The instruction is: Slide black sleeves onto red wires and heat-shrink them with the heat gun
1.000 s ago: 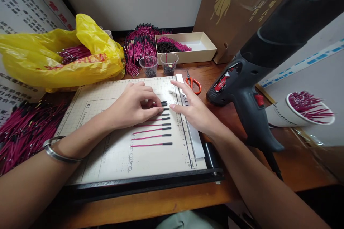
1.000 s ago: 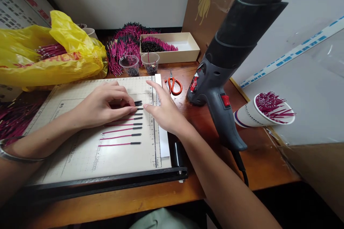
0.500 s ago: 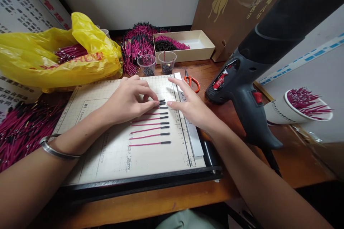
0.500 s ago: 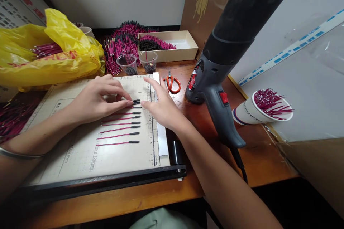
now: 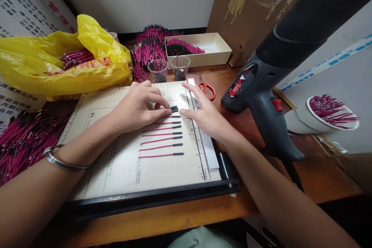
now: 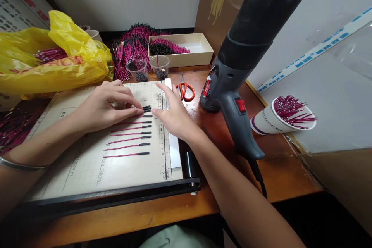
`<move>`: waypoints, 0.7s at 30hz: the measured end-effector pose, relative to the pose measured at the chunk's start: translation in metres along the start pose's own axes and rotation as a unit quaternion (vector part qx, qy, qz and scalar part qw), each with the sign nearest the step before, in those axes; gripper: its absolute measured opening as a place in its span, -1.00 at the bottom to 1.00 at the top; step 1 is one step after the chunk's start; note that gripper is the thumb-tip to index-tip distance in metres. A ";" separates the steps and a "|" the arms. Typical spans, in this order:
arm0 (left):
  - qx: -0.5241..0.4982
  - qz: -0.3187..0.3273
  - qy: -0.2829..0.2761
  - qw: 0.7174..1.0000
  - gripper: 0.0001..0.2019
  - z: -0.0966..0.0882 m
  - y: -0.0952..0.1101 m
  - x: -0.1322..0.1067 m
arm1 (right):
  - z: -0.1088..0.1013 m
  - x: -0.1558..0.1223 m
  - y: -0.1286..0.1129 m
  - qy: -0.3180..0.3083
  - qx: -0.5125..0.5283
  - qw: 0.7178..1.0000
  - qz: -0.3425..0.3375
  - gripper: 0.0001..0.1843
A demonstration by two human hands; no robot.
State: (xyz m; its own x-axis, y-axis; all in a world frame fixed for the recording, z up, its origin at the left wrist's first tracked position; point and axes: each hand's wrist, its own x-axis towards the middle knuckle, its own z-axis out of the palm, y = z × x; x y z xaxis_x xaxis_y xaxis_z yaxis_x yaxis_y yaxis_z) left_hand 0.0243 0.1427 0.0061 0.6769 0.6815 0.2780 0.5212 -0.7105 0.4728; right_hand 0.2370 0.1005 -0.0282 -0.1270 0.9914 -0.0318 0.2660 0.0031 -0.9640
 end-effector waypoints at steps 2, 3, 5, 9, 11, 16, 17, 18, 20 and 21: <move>0.010 0.011 -0.008 1.000 -0.78 0.000 -0.001 0.000 | 0.001 0.000 0.001 0.002 0.000 1.000 0.001 -0.16; 0.014 0.015 -0.010 1.000 -0.77 0.000 -0.001 0.000 | 0.001 0.000 0.001 0.002 -0.003 1.000 0.001 -0.16; 0.020 0.018 -0.016 1.000 -0.74 0.000 -0.001 0.001 | 0.001 0.000 0.001 0.001 -0.008 1.000 0.000 -0.15; 0.027 -0.003 -0.028 0.999 -0.70 -0.002 0.003 0.002 | 0.000 -0.001 0.000 -0.004 -0.006 1.000 -0.011 -0.17; 0.029 -0.014 -0.032 0.999 -0.69 -0.002 0.004 0.002 | 0.000 -0.001 -0.001 -0.007 -0.011 1.000 -0.010 -0.17; 0.036 -0.022 -0.035 0.998 -0.70 -0.001 0.005 0.003 | 0.000 0.000 0.000 -0.002 -0.009 1.000 -0.006 -0.16; 0.037 -0.024 -0.036 0.998 -0.71 0.000 0.005 0.002 | 0.000 0.000 0.000 0.000 -0.006 1.000 -0.008 -0.17; 0.037 -0.026 -0.036 0.998 -0.71 0.000 0.005 0.002 | -0.001 0.000 0.001 0.002 -0.004 1.000 -0.008 -0.17; 0.038 -0.029 -0.036 0.998 -0.71 0.000 0.006 0.002 | -0.001 0.000 0.001 0.004 -0.004 1.000 -0.006 -0.17; 0.037 -0.031 -0.036 0.998 -0.71 0.000 0.006 0.001 | -0.001 0.000 0.001 0.005 -0.004 1.000 -0.004 -0.17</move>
State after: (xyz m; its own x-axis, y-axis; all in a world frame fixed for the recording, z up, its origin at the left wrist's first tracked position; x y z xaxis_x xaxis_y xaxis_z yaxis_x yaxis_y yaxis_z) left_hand 0.0281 0.1394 0.0098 0.6768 0.7116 0.1886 0.5982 -0.6810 0.4224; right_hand 0.2380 0.1006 -0.0291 -0.1190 0.9927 -0.0214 0.2723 0.0119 -0.9621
